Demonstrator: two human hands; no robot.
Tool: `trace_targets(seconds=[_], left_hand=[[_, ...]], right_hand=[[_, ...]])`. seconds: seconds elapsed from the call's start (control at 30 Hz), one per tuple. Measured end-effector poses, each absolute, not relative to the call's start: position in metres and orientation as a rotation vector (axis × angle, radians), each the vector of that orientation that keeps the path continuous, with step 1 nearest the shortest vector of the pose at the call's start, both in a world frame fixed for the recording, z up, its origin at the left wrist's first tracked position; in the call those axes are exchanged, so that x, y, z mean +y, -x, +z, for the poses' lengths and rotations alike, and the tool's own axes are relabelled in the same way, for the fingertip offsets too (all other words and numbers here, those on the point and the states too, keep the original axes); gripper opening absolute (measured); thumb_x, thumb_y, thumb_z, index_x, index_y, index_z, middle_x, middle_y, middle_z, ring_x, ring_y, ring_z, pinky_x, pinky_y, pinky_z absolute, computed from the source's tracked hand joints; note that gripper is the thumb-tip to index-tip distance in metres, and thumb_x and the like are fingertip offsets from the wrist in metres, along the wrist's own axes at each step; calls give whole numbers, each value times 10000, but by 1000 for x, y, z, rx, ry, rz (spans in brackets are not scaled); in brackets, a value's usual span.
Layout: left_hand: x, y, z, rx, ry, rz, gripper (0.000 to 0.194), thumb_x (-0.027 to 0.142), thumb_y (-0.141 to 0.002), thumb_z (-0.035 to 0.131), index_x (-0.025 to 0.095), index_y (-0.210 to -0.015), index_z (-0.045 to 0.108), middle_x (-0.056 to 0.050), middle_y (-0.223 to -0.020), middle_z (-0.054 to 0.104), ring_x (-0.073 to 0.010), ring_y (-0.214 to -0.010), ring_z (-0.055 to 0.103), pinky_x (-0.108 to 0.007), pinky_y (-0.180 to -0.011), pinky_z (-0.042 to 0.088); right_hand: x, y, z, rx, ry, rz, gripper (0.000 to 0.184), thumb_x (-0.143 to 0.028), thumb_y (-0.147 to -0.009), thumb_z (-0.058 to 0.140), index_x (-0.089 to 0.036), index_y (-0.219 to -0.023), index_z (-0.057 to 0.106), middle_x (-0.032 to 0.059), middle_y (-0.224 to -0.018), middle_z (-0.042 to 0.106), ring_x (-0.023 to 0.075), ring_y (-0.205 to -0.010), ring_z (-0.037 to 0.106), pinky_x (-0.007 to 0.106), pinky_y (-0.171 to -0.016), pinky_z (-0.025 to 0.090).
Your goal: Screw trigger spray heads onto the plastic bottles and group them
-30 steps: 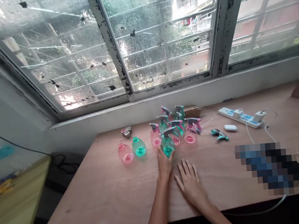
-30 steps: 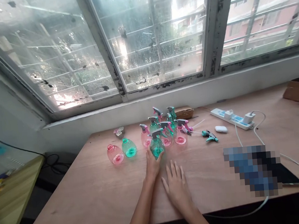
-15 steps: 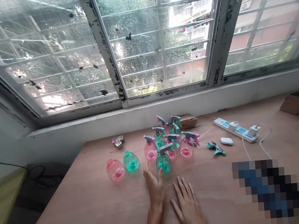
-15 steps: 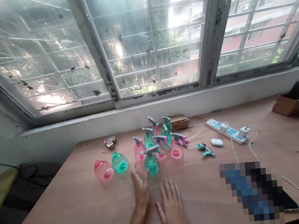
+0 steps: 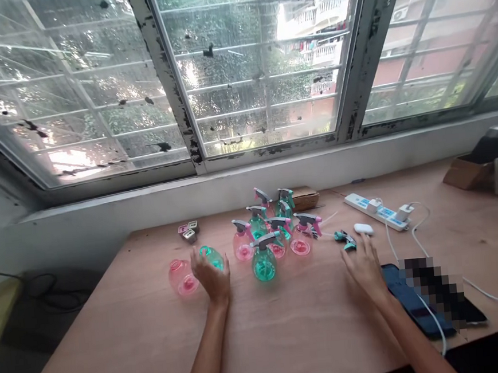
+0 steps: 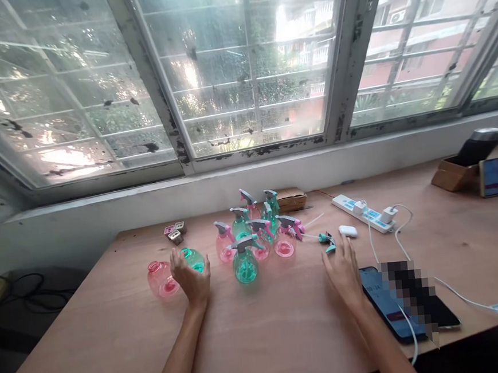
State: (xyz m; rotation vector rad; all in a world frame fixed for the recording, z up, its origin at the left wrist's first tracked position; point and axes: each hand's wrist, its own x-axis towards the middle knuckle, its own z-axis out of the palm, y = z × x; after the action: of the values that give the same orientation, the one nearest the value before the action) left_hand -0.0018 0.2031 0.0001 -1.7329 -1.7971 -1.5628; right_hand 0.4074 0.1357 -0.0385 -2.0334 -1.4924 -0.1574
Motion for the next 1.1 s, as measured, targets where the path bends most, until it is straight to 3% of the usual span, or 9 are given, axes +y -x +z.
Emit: trace_targets(seconds=[0.07,0.13,0.23,0.37,0.57,0.8,0.97,1.03,1.1], left_hand=[[202,1,1,-1825,1713,-1602,760,360,-875,645,160,-1479,231,-256,-1579,277,-379,-1502,223,-610,-1167,247],[195,-1,2,-1851,1724,-1634,806,370,-874,648,159,-1506,194,-245,-1561,319,-368,-1484,274,-578,-1164,287],[174,-4,-1,-1891,1824,-1638,760,388,-868,658,170,-1489,277,-207,-1492,441,-349,-1433,381,-548,-1158,330],[120,-9,-11,-2007,1941,-1632,731,423,-828,699,196,-1443,377,-181,-1412,541,-355,-1349,495,-558,-1111,402],[35,-17,-24,-2271,1951,-1719,761,474,-817,700,204,-1425,331,-186,-1363,581,-338,-1254,603,-517,-1006,527],[10,-27,-17,-2322,2255,-1518,751,438,-843,685,238,-1465,314,-149,-1448,524,-318,-1364,495,-549,-1133,398],[4,-39,-20,-2305,2400,-1328,742,434,-882,632,222,-1492,265,-166,-1450,516,-324,-1371,483,-563,-1127,396],[2,-47,-19,-2349,2318,-1373,769,443,-887,623,202,-1506,237,-192,-1477,481,-344,-1387,462,-585,-1130,382],[-2,-55,-17,-2385,2153,-1478,893,460,-860,660,178,-1539,154,-229,-1545,379,-373,-1439,381,-608,-1146,347]], right_hand=[[161,-425,-30,-1492,2111,-129,605,-392,-932,442,-64,-1439,400,280,-1540,376,421,-1435,309,561,-1103,349],[178,-433,-28,-1502,2184,-70,552,-399,-912,475,-97,-1373,514,282,-1441,494,447,-1320,451,570,-1023,400],[183,-428,-35,-1520,2252,-9,504,-360,-911,462,-124,-1340,582,276,-1258,628,444,-1118,594,563,-892,459],[150,-404,-53,-1518,2232,-60,538,-317,-933,398,-93,-1406,522,286,-1119,652,451,-1046,598,567,-855,462],[61,-368,-80,-1448,2027,-131,560,-360,-944,356,-106,-1430,469,243,-1307,541,399,-1196,525,513,-1004,441],[36,-355,-66,-1338,1933,14,611,-433,-897,397,-59,-1356,552,265,-1233,548,437,-1213,491,576,-1043,390],[38,-356,-52,-1068,1891,226,706,-458,-820,484,-8,-1364,499,311,-1295,551,487,-1277,450,633,-1077,329],[29,-354,-51,-990,1897,286,674,-494,-833,501,-35,-1325,527,308,-1254,599,502,-1213,517,651,-1002,399],[16,-345,-51,-961,1869,417,583,-565,-843,526,-91,-1163,635,244,-1061,712,462,-1023,652,594,-876,514]])
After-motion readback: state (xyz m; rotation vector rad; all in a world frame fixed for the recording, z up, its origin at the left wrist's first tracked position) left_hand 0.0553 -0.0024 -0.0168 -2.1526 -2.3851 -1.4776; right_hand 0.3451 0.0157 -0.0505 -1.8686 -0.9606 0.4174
